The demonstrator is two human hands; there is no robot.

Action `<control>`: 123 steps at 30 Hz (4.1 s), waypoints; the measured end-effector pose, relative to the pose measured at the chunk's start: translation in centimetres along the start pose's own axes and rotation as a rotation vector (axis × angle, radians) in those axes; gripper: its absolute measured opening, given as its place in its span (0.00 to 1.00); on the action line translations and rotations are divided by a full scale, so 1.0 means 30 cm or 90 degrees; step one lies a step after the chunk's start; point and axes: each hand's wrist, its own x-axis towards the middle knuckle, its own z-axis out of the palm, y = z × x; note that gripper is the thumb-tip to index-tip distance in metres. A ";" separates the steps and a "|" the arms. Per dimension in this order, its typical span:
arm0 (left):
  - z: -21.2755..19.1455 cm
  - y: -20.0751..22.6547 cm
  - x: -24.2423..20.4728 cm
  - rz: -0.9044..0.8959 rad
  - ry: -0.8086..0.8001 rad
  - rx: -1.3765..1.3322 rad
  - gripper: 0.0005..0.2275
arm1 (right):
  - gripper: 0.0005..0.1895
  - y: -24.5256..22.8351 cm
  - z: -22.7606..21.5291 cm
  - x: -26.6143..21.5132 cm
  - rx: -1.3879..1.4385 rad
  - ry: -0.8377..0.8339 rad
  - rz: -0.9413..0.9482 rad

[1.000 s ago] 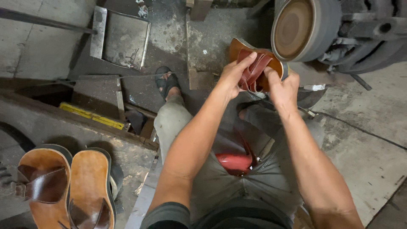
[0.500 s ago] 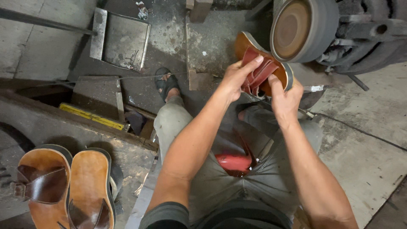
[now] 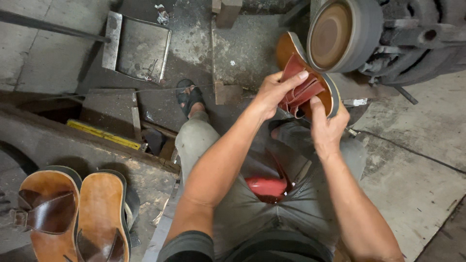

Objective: The person holds a brown leather shoe against a rotating buffing wheel to smooth and polish the sole and edges. The person rotates the shoe to treat different areas of the sole and heel, then places the shoe on a workbench.

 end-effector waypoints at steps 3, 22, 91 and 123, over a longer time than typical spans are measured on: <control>0.013 0.015 -0.022 0.009 -0.010 0.007 0.22 | 0.05 -0.050 -0.005 -0.013 0.001 0.011 -0.009; 0.007 -0.036 0.024 0.013 -0.002 0.019 0.24 | 0.07 0.010 -0.006 0.022 0.003 0.001 -0.012; -0.106 0.045 0.069 -0.078 0.200 -0.072 0.31 | 0.09 0.020 0.214 0.224 -0.033 -0.107 0.227; -0.042 0.044 0.020 -0.077 0.148 -0.015 0.29 | 0.07 0.033 0.105 0.170 0.005 -0.057 0.140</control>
